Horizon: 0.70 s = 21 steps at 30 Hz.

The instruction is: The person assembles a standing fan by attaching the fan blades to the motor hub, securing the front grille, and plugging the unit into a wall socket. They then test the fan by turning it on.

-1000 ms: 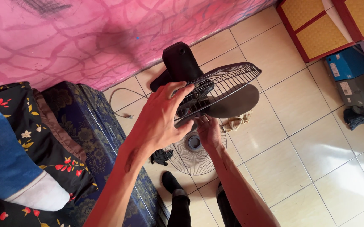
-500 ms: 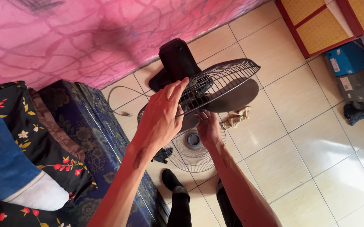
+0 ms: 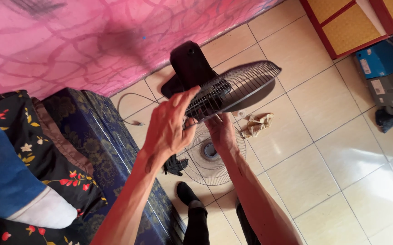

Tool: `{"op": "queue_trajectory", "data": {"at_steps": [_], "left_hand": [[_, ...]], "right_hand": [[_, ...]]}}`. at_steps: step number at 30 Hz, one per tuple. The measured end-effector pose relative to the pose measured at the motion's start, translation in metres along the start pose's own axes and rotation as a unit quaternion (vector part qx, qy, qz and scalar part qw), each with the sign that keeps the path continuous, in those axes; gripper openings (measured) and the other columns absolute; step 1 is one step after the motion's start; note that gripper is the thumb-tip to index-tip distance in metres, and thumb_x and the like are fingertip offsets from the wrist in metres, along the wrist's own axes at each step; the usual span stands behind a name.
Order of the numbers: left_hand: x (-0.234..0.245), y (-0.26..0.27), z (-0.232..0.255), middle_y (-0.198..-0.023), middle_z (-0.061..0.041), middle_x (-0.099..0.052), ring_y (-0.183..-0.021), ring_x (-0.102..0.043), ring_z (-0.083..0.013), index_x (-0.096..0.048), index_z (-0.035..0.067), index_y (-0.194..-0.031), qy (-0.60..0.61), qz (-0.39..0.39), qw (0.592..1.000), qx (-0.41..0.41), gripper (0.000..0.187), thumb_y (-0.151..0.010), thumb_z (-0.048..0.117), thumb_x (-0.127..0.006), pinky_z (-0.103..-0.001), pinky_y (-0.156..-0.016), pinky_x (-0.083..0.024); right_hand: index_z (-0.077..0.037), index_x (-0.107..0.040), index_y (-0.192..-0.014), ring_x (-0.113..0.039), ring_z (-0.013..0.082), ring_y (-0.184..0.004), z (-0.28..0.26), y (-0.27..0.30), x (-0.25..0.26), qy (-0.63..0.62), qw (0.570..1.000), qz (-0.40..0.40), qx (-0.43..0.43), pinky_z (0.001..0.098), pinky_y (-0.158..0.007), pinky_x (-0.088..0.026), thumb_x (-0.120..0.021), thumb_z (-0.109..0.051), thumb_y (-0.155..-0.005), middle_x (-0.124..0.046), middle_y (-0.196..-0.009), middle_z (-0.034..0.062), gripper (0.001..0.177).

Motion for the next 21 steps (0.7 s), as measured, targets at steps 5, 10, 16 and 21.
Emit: {"op": "queue_trajectory", "data": {"at_steps": [5, 10, 16, 21], "left_hand": [[0.005, -0.003, -0.004, -0.106, -0.021, -0.067, -0.073, -0.067, -0.0373, -0.05, 0.006, -0.145, -0.005, 0.007, 1.0, -0.007, 0.07, -0.077, 0.005, -0.066, -0.047, -0.067, -0.056], [0.009, -0.01, -0.01, -0.099, -0.02, -0.068, -0.072, -0.069, -0.0366, -0.054, 0.003, -0.138, 0.014, 0.012, 1.0, -0.013, 0.062, -0.077, 0.006, -0.065, -0.044, -0.061, -0.057], [0.017, -0.019, -0.009, -0.109, -0.022, -0.07, -0.079, -0.072, -0.0367, -0.055, 0.001, -0.133, -0.012, 0.032, 0.999, -0.036, 0.056, -0.078, 0.006, -0.067, -0.043, -0.066, -0.059], [0.013, -0.022, -0.013, -0.102, -0.023, -0.07, -0.072, -0.071, -0.0372, -0.055, 0.001, -0.133, -0.024, -0.025, 0.999, 0.02, 0.059, -0.077, 0.01, -0.071, -0.044, -0.062, -0.058]], "right_hand": [[0.004, -0.057, -0.129, -0.068, 0.027, -0.116, -0.011, 0.006, -0.035, 0.01, 1.0, 0.002, -0.013, 0.0377, -0.102, -0.057, -0.055, -0.04, -0.103, -0.065, -0.127, 0.0198, 0.051], [0.005, -0.06, -0.127, -0.067, 0.0255, -0.112, -0.014, 0.002, -0.036, 0.03, 1.0, 0.0, 0.007, 0.0377, -0.1, -0.057, -0.058, -0.033, -0.106, -0.065, -0.126, 0.018, 0.044], [0.01, -0.06, -0.122, -0.073, 0.0264, -0.104, -0.019, -0.006, -0.05, 0.063, 0.997, 0.017, 0.044, 0.0372, -0.093, -0.062, -0.058, -0.028, -0.106, -0.067, -0.118, 0.0215, 0.042], [0.011, -0.06, -0.121, -0.074, 0.0256, -0.102, -0.018, -0.011, -0.058, 0.026, 0.999, 0.028, 0.021, 0.0348, -0.089, -0.063, -0.055, -0.031, -0.103, -0.069, -0.12, 0.0221, 0.046]]}}
Point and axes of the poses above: each hand's wrist, its own y-axis away from the middle knuckle, its own x-axis out of the back of the hand, z = x × y, the point moved 7 cm from there along -y, towards the middle knuckle
